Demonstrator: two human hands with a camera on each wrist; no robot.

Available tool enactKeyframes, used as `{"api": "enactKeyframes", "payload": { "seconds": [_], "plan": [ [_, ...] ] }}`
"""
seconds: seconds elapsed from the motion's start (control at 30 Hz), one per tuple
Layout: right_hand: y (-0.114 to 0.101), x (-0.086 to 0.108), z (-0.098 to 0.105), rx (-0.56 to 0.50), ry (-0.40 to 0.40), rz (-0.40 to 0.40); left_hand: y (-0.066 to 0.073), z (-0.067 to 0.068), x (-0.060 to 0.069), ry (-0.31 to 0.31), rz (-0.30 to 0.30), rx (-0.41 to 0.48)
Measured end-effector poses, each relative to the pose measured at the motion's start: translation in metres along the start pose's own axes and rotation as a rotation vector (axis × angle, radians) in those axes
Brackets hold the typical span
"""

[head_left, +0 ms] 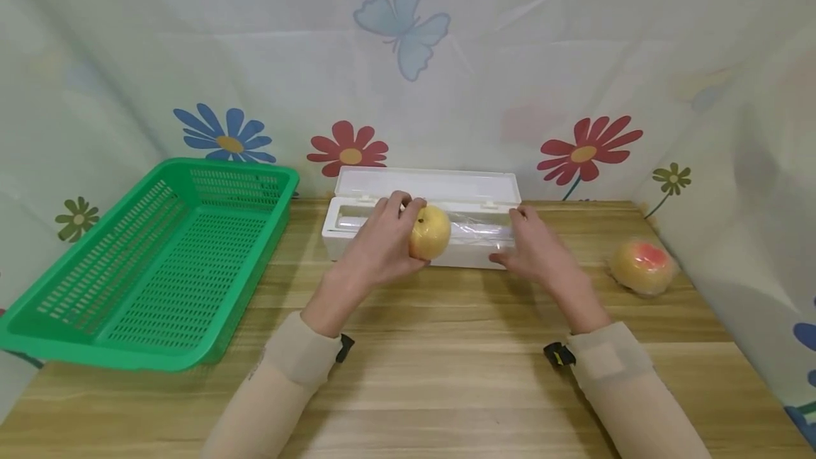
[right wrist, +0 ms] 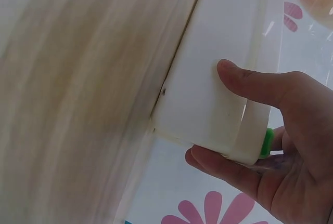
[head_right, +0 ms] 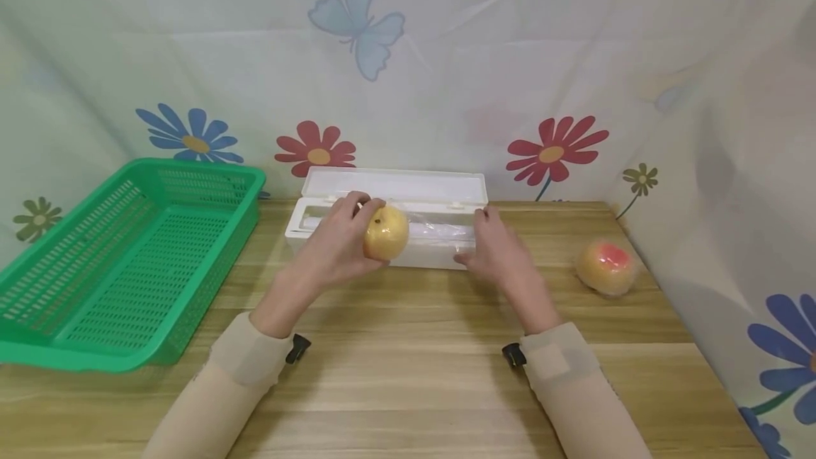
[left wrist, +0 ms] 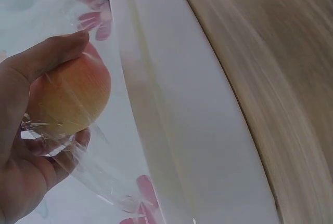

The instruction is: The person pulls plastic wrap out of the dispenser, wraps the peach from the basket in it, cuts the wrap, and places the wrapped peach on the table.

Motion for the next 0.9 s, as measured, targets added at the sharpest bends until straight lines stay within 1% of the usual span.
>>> {"api": "enactKeyframes", "payload": {
  "seconds": [0.2,0.43,0.5,0.63,0.73,0.9],
  "plan": [
    [-0.001,0.000,0.000,0.022,0.028,0.030,0.006,0.002,0.005,-0.003,-0.028,-0.020],
    [0.000,-0.001,-0.001,0.038,0.028,0.046,0.014,0.002,0.014,-0.004,-0.059,-0.040],
    [0.001,0.000,-0.001,0.054,0.027,0.053,0.017,0.003,0.016,-0.002,-0.074,-0.044],
    [0.001,0.001,0.000,0.067,0.035,0.065,0.021,0.004,0.020,0.013,-0.106,-0.078],
    [0.000,0.000,0.000,0.059,0.026,0.062,0.023,0.005,0.023,0.008,-0.107,-0.092],
    [-0.001,0.000,0.000,0.050,0.001,0.042,0.025,0.007,0.029,0.003,-0.101,-0.081]
  ]
}}
Point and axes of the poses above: each hand's wrist, its own x-axis away from the middle knuckle, its own z-axis out of the back of the hand, y = z × x, the point moved 5 cm from there along -x, towards the middle knuckle, and after that the axes turned 3 degrees about -z, right-handed, at the moved point
